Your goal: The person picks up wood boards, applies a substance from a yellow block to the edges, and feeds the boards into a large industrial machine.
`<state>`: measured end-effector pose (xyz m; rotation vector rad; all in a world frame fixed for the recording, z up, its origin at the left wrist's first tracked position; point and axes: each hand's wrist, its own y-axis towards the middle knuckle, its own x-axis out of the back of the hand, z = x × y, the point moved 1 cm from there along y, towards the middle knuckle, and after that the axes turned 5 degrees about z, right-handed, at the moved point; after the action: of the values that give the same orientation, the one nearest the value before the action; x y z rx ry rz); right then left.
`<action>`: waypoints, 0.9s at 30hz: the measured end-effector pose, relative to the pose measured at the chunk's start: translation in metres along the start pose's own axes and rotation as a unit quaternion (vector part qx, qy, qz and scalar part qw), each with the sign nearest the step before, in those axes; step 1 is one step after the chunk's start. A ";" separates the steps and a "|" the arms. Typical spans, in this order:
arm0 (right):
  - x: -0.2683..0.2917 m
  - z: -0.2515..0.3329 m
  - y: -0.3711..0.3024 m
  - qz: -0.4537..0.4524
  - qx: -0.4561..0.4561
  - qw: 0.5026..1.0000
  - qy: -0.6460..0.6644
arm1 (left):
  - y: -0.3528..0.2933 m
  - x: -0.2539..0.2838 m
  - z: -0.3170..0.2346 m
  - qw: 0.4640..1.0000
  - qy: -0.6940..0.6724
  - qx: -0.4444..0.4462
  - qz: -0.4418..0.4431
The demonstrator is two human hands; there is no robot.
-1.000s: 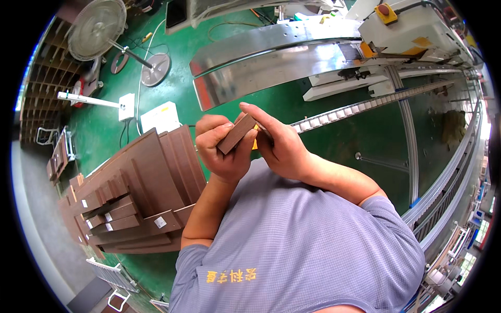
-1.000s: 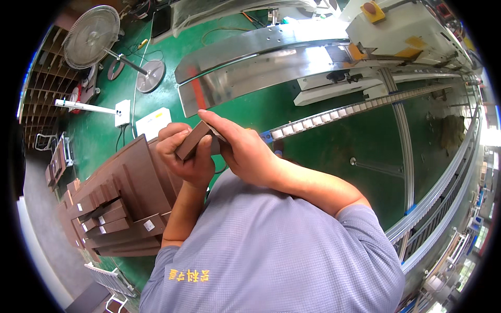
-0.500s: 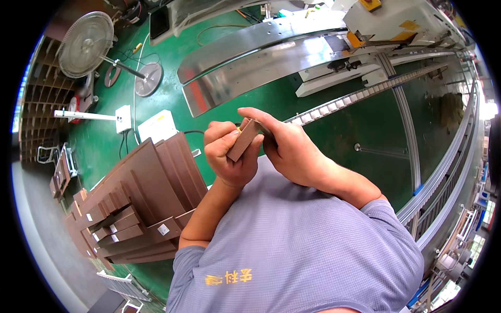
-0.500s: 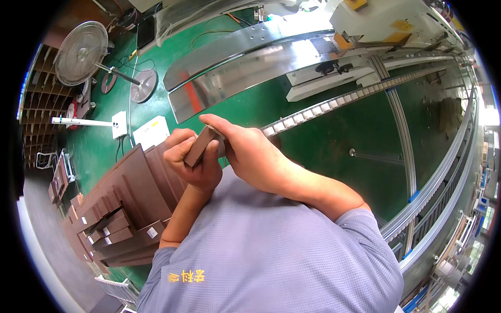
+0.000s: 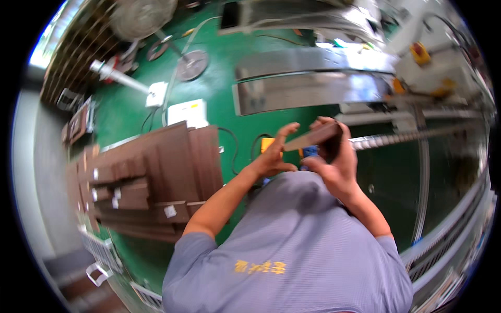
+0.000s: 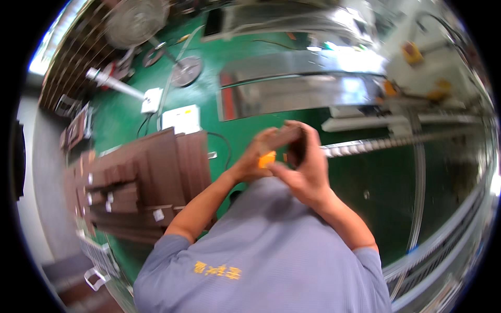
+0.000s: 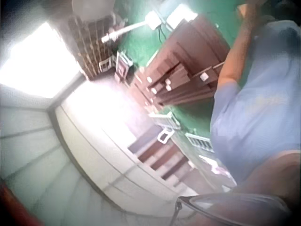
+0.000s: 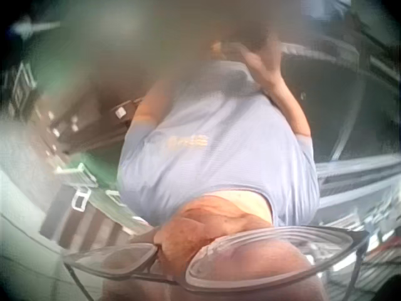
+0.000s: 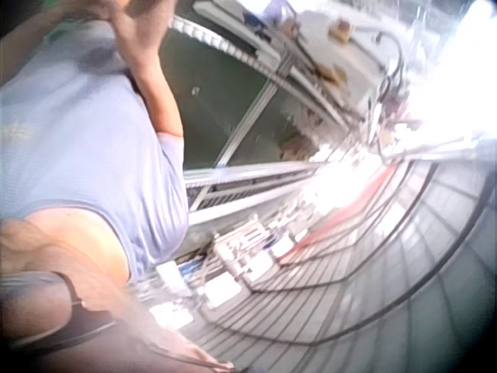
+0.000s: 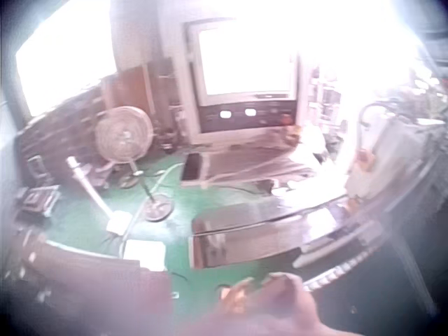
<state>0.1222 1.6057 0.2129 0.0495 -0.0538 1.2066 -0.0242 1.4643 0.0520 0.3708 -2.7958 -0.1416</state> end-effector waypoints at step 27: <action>0.206 0.075 -0.175 -0.561 0.241 0.792 -0.002 | 0.024 -0.002 -0.008 0.991 0.063 -0.083 0.081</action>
<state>0.3574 1.7309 0.3000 0.4700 0.2587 -0.0125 -0.0257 1.4874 0.0625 0.1087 -2.6513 -0.3007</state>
